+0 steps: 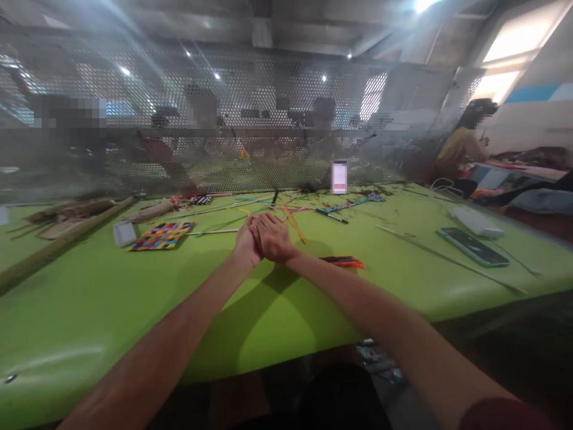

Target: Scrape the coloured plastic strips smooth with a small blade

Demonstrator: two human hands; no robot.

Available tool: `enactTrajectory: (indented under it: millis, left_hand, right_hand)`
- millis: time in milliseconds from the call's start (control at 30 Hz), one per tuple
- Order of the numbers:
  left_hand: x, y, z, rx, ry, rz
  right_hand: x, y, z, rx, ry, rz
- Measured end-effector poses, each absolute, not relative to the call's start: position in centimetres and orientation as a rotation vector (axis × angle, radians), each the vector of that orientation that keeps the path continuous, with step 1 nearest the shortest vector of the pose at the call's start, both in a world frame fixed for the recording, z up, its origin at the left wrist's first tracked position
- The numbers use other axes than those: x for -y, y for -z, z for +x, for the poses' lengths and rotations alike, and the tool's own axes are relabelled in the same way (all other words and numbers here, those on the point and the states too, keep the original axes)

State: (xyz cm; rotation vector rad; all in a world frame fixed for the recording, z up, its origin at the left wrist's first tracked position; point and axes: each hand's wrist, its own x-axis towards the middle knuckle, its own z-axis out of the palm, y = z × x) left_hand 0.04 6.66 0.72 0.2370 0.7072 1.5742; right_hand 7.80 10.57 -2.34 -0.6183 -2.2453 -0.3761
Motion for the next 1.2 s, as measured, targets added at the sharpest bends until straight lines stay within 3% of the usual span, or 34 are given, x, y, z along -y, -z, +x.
enactTrajectory:
  millis: [200,533,900,1200]
  left_hand:
    - [-7.2,-0.7,-0.3,-0.620,-1.554,0.287]
    - [-7.5,-0.5,-1.3,-0.637,-1.501,0.324]
    - [-5.1,-2.2,0.0,-0.444,-1.340,0.541]
    - [-5.6,-0.6,0.3,-0.391,-1.401,0.571]
  right_hand:
    - [-10.8,0.9,8.4,2.215,0.286,-0.695]
    - [-15.7,0.1,11.8,1.998,-0.356,-0.583]
    - [-10.8,-0.3,9.7,2.200,0.323,-0.375]
    - [-8.6,-1.0,8.7,2.247,0.259,-0.620]
